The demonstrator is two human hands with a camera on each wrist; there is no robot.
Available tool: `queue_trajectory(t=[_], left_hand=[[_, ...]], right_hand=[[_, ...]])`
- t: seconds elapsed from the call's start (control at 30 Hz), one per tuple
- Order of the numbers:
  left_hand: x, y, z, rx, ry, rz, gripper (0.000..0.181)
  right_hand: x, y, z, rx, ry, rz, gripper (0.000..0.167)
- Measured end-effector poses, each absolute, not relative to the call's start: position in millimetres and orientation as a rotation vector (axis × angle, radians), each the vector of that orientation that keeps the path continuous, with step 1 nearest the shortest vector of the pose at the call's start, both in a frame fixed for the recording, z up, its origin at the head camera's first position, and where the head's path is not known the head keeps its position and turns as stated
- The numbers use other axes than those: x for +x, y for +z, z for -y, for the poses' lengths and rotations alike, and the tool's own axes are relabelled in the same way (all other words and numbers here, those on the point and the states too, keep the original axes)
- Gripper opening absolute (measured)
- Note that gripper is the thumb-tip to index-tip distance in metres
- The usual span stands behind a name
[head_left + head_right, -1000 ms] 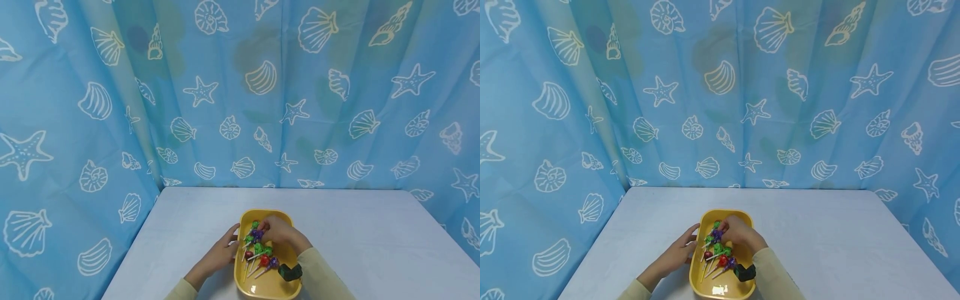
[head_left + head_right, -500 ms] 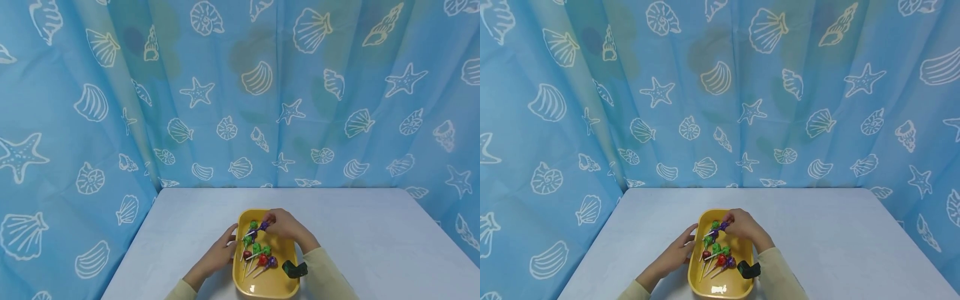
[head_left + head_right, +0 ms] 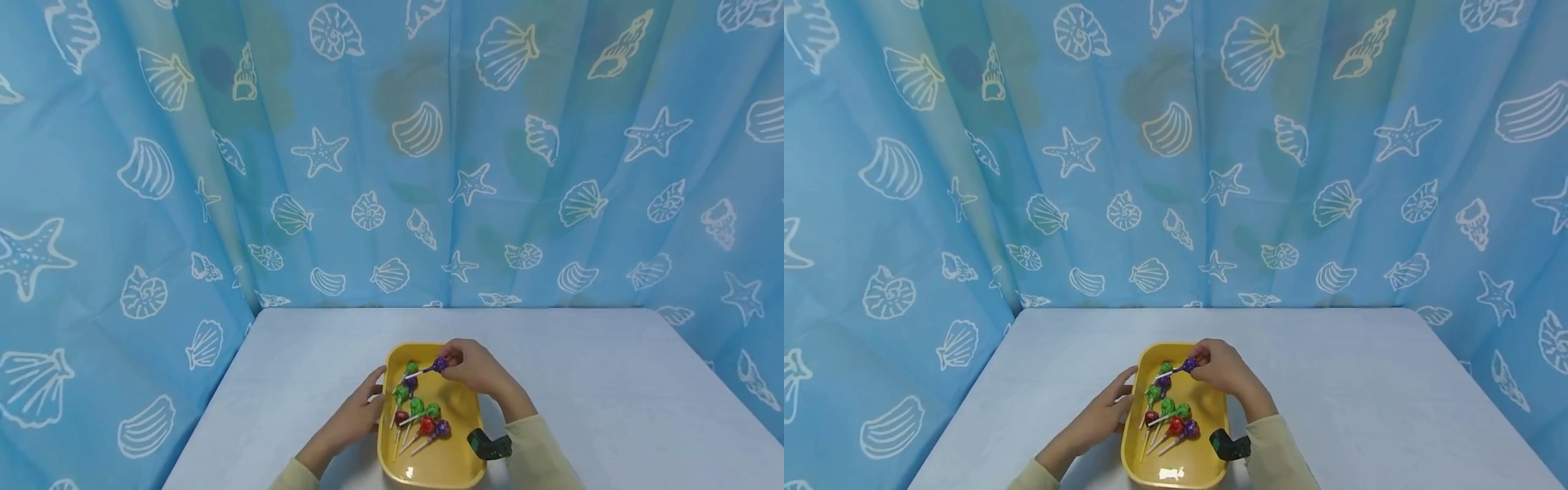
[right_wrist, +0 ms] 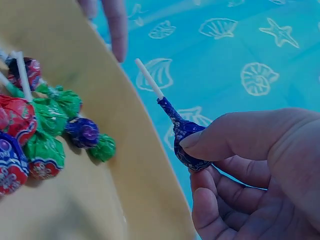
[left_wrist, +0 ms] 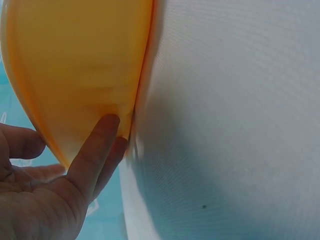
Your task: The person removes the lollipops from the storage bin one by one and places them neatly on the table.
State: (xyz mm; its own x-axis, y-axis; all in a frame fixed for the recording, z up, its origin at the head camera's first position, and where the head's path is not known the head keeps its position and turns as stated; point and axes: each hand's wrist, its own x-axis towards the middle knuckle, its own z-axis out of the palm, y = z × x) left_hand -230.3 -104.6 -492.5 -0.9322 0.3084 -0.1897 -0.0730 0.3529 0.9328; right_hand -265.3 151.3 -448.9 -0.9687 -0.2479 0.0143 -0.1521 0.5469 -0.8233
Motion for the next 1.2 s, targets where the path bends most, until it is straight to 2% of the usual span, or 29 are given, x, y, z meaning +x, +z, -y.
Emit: queue_trajectory(t=[1.2], left_hand=[[-233,-489,105,0.185,1.618,-2.248,0.06]], right_hand=[[-251,-463,-216,0.056,-1.437,-2.786,0.03]])
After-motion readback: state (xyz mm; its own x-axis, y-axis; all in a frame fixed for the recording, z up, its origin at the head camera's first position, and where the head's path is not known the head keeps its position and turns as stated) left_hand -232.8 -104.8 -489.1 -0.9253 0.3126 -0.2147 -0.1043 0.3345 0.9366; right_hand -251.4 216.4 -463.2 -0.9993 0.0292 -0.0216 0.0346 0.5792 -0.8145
